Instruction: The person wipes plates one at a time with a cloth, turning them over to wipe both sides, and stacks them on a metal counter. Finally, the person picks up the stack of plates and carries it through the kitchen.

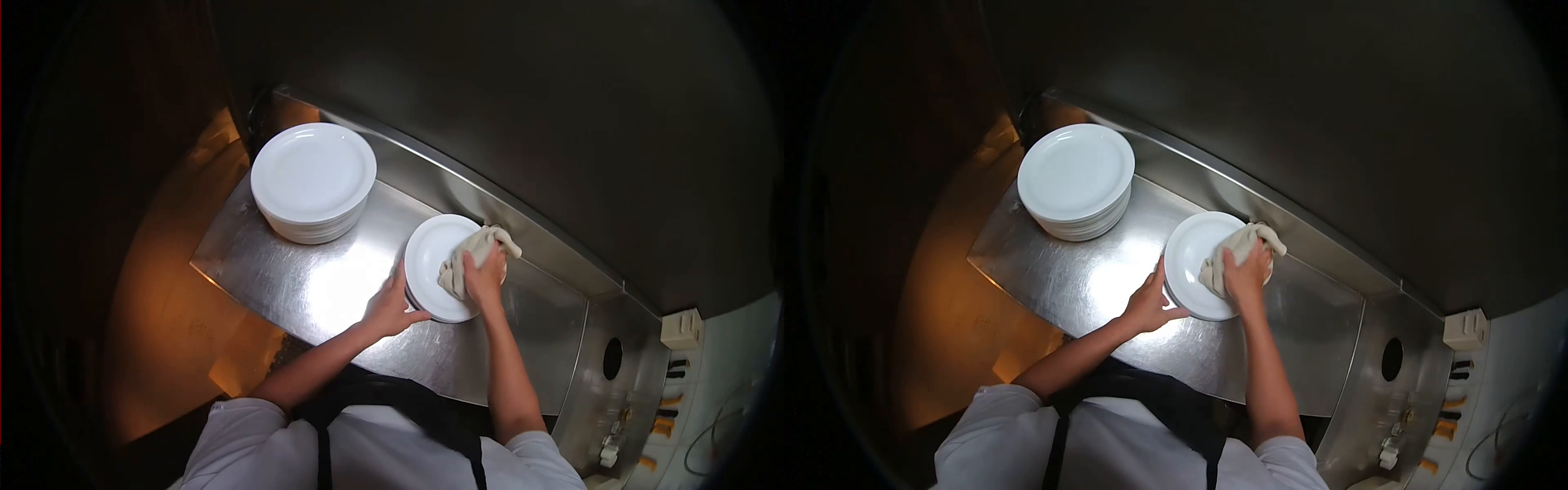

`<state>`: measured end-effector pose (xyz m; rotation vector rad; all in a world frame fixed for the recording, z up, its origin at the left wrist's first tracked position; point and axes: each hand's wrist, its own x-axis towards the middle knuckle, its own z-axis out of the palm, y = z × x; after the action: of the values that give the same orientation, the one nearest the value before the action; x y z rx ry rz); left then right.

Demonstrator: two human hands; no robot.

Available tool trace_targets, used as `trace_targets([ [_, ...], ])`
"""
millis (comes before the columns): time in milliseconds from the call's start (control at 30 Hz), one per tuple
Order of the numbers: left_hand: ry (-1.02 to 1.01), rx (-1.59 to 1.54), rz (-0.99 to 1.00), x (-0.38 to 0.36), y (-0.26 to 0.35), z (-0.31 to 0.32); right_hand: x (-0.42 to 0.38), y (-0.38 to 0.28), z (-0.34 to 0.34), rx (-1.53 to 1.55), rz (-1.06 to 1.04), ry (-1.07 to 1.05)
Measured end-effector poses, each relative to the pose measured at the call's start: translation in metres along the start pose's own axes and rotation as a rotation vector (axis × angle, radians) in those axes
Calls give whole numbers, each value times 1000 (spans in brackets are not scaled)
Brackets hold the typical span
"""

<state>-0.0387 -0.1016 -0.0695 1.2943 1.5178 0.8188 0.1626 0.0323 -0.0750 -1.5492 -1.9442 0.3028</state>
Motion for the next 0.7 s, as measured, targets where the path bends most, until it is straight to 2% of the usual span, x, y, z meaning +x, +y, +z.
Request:
trace_targets([
  [67, 131, 198, 67, 7, -25, 26, 7, -13, 33, -208, -95, -62],
  [100, 159, 266, 59, 7, -23, 28, 9, -21, 37, -81, -178, -197],
  [133, 153, 197, 44, 4, -20, 29, 8, -30, 34, 45, -257, -328],
  [167, 147, 130, 35, 3, -16, 27, 0, -39, 27, 43, -324, -324],
  [233, 158, -16, 22, -2, 1, 19, -15, -29, 1, 135, -419, -598],
  [267, 201, 90, 58, 5, -7, 21, -22, -21, -14, 182, -466, -736],
  [333, 285, 293, 127, 18, -34, 24, -32, -8, -54, 176, -438, -877],
  [367, 234, 174, 56, 16, -22, 16, -31, 2, -68, 171, -425, -950],
  [467, 167, 149, 41, 16, -7, 7, 7, 50, -63, -36, -339, -722],
  [567, 169, 68, 45, 16, 3, 6, 29, 26, -23, -247, -392, -342],
  [633, 121, 90, -18, 13, 6, 3, 12, -4, 5, -30, -380, -364],
  [700, 39, 171, -114, 16, 11, -4, -11, -37, 17, 143, -448, -516],
])
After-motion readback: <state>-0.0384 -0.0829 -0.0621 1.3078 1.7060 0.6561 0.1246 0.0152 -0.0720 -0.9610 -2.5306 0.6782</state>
